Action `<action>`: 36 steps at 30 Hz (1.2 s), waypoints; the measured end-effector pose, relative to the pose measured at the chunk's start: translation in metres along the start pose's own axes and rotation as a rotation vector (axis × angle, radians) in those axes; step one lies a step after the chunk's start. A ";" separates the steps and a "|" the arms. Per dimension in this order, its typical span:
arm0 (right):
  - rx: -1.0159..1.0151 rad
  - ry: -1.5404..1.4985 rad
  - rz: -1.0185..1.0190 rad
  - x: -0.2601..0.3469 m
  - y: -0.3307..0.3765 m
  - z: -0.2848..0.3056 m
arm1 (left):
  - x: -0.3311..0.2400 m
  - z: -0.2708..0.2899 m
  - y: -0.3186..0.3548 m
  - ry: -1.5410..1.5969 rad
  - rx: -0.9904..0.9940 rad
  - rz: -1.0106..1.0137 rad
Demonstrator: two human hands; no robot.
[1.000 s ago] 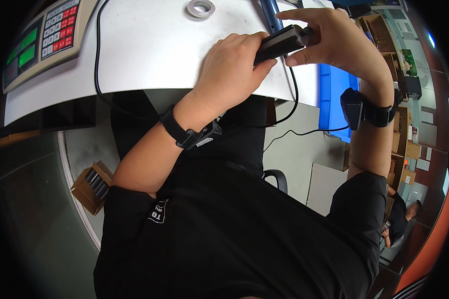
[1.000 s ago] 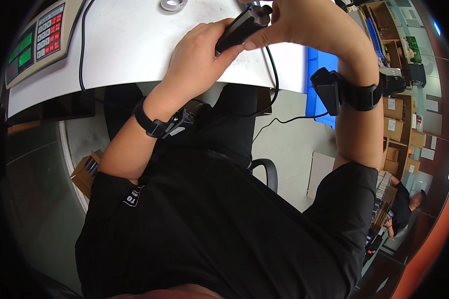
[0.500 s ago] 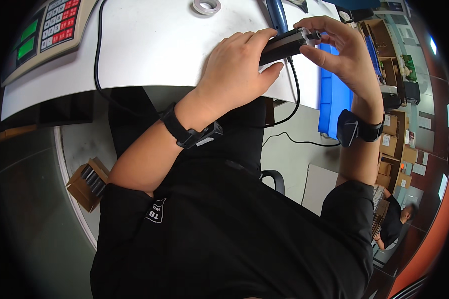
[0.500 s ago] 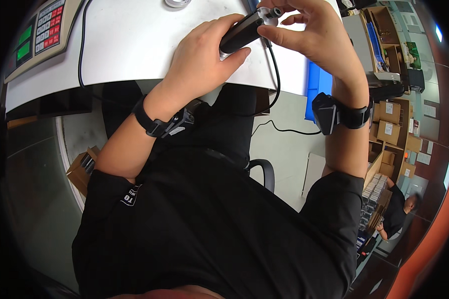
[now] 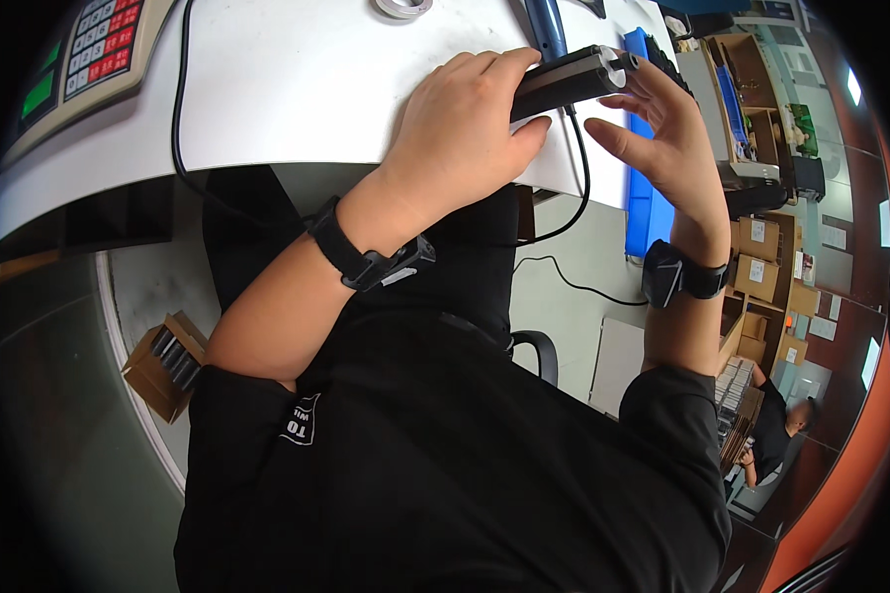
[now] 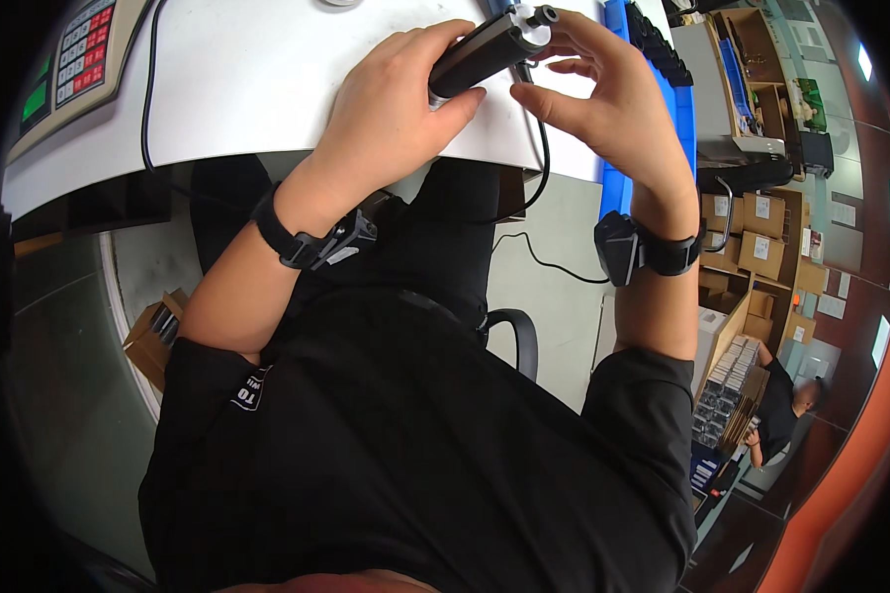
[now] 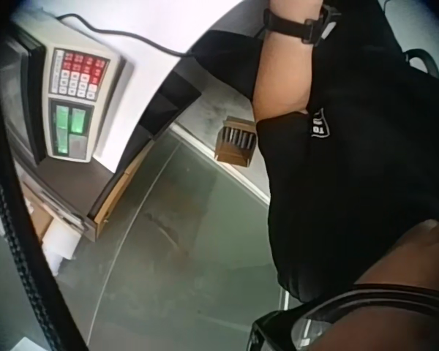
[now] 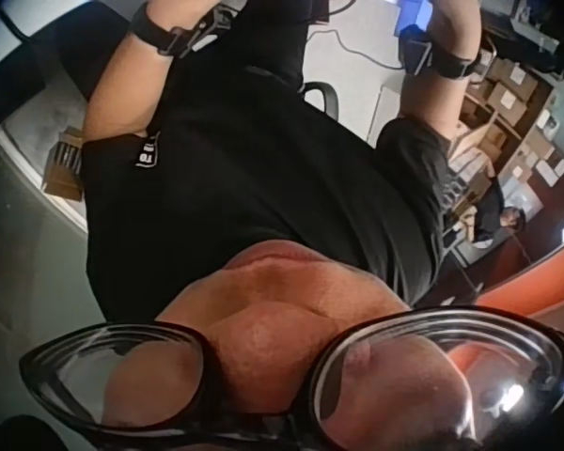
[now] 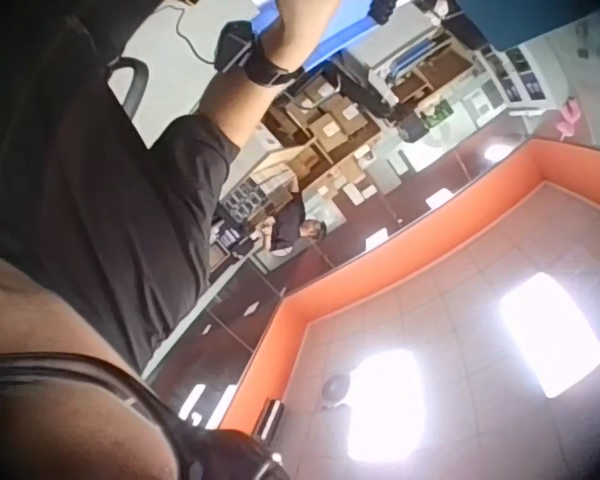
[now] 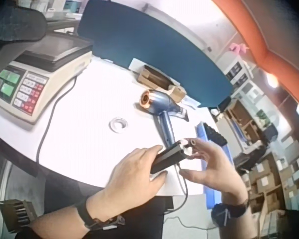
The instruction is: Assembling and inspecting small mechanical and electronic components at a manual workstation.
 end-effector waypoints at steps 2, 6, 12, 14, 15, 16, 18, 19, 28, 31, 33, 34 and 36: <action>-0.033 -0.008 0.013 0.004 0.001 -0.001 | 0.000 0.001 0.000 -0.006 0.005 0.005; -0.125 -0.026 0.057 0.027 -0.001 -0.010 | -0.001 0.002 0.001 -0.006 0.016 0.029; -0.144 -0.146 0.100 0.018 -0.006 -0.013 | 0.000 0.001 0.001 -0.007 0.026 0.028; -0.152 -0.178 0.068 0.011 -0.005 -0.014 | 0.000 0.001 0.001 -0.012 0.030 0.027; -0.163 -0.209 0.036 0.009 -0.004 -0.014 | -0.001 0.001 0.002 -0.010 0.022 0.024; -0.174 -0.240 0.004 0.007 -0.003 -0.014 | -0.001 0.000 0.002 -0.007 0.014 0.020; -0.162 -0.261 0.000 0.009 -0.004 -0.014 | 0.000 0.000 0.001 -0.007 0.004 0.012; -0.149 -0.283 -0.005 0.011 -0.004 -0.015 | 0.001 0.001 0.001 -0.015 -0.002 0.010; -0.161 -0.250 0.014 -0.009 0.004 -0.020 | 0.005 0.000 0.001 -0.054 -0.028 -0.018; -0.201 -0.234 -0.006 -0.015 0.005 -0.013 | 0.004 0.001 0.001 -0.036 -0.013 0.002; -0.226 -0.229 -0.016 -0.010 0.004 -0.010 | 0.003 0.002 0.002 -0.026 0.006 0.038; -0.214 -0.190 0.011 -0.006 0.002 -0.009 | 0.003 0.002 0.002 -0.026 0.010 0.032; -0.189 -0.113 0.063 0.003 -0.001 -0.006 | 0.003 0.002 0.001 -0.027 0.018 0.039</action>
Point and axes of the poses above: each hand's wrist, its own y-axis away from the middle knuckle, its own z-axis out of the back of the hand, x = y × z, the point moved 1 cm from there along -y, towards the middle knuckle, and after that the axes turned 7 degrees about -z, right-handed, at the moved point
